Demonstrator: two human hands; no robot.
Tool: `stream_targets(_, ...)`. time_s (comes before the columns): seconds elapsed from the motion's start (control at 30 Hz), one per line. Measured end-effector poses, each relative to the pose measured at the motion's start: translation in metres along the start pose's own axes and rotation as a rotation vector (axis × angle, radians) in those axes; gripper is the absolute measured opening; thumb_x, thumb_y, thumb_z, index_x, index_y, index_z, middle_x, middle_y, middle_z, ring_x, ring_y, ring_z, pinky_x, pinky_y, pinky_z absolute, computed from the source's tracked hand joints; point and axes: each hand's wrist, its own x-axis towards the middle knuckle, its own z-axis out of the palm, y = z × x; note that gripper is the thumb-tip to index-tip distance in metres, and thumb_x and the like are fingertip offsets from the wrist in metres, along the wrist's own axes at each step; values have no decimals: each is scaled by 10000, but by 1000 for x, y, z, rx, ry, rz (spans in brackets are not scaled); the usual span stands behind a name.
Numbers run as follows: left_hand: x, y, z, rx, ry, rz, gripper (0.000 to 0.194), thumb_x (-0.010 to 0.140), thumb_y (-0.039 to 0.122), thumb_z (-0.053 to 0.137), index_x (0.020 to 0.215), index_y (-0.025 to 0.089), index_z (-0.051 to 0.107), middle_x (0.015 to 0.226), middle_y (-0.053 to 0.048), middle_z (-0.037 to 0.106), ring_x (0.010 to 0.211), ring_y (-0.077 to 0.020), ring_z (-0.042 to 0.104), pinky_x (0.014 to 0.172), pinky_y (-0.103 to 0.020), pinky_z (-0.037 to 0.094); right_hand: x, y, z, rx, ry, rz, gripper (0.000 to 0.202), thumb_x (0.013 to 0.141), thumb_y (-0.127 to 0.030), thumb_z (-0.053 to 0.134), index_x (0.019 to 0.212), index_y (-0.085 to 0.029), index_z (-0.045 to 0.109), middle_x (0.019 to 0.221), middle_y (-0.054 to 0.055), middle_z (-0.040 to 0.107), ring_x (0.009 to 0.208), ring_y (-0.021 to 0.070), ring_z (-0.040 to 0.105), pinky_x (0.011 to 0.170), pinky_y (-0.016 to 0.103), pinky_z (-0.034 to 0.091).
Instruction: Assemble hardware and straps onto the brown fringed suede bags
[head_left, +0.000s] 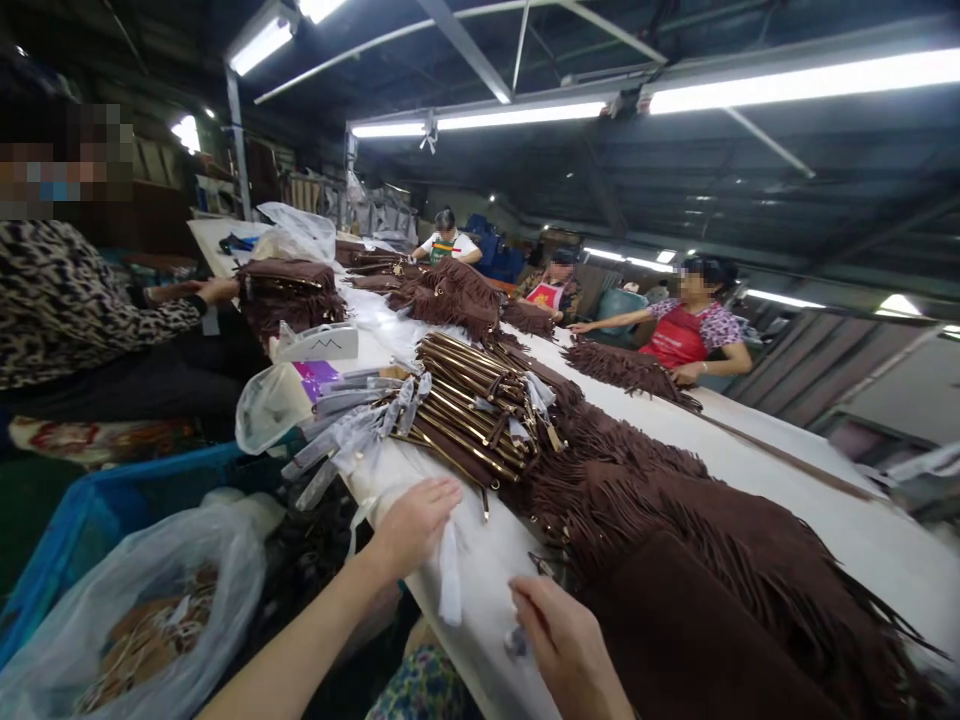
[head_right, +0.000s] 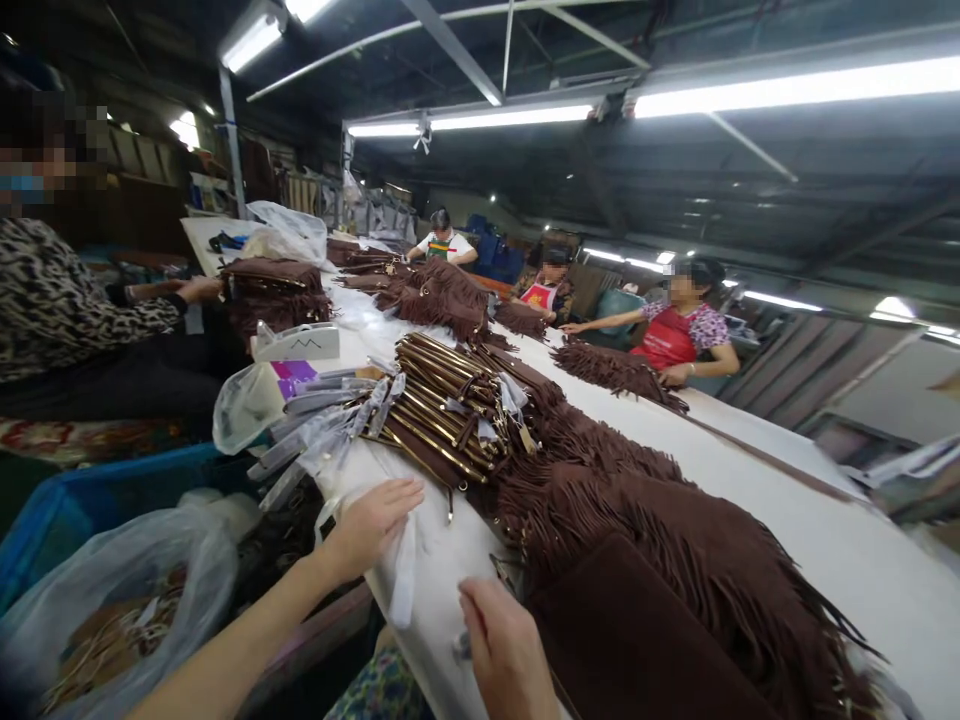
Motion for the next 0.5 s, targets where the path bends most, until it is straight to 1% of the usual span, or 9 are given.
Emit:
stream_targets(0.07,12,-5,11,39,-109,16,424,886,53,414,1260,124,601,1367,-132,582,1312,-238,493,1141,-441,360,33,-3,18,-22,77,44,266,956,-304,420,992,-182,653,843,74,704,740,198,673,684,282,535)
stream_targets(0.1,15,-6,16,48,-136,8,415,891,53,413,1253,121,606,1362,-132,587,1305,-238,503,1140,-433,363,45,-4,26,-44,86,61,258,945,-294,435,1027,-171,646,854,82,705,735,204,670,676,291,532)
stream_targets(0.17,16,-8,22,43,-137,-15,400,903,63,413,1241,135,614,1357,-119,594,1294,-230,515,1138,-421,365,59,-5,40,-92,53,78,254,918,-272,480,1090,-165,633,870,84,704,713,207,665,665,299,524)
stream_targets(0.23,14,-9,25,30,-120,-31,399,907,72,422,1252,145,608,1366,-113,588,1299,-225,511,1143,-419,357,62,-3,49,-143,-7,80,260,897,-235,516,1124,-170,622,872,77,694,707,205,659,671,300,508)
stream_targets(0.3,12,-10,27,21,-113,-33,395,906,76,433,1255,144,606,1366,-114,587,1302,-226,507,1146,-417,353,61,-1,54,-201,-70,73,206,900,-203,517,1066,-173,634,862,70,675,719,202,652,672,289,487)
stream_targets(0.37,11,-12,29,18,-109,-24,385,905,78,445,1248,131,611,1361,-121,590,1301,-230,509,1143,-411,357,61,2,56,-269,-113,46,152,919,-195,491,915,-189,642,831,57,649,721,193,639,652,269,458)
stream_targets(0.43,11,-15,32,17,-105,-12,372,908,85,453,1238,129,618,1356,-118,595,1300,-228,510,1144,-404,357,63,3,57,-313,-139,10,202,931,-202,475,781,-203,612,792,38,623,692,176,619,619,249,423)
stream_targets(0.5,11,-18,35,21,-102,-7,366,911,96,461,1239,134,619,1356,-110,596,1298,-231,512,1143,-405,359,67,3,55,-306,-129,-11,226,927,-207,473,728,-206,580,763,24,602,663,160,599,599,241,396)
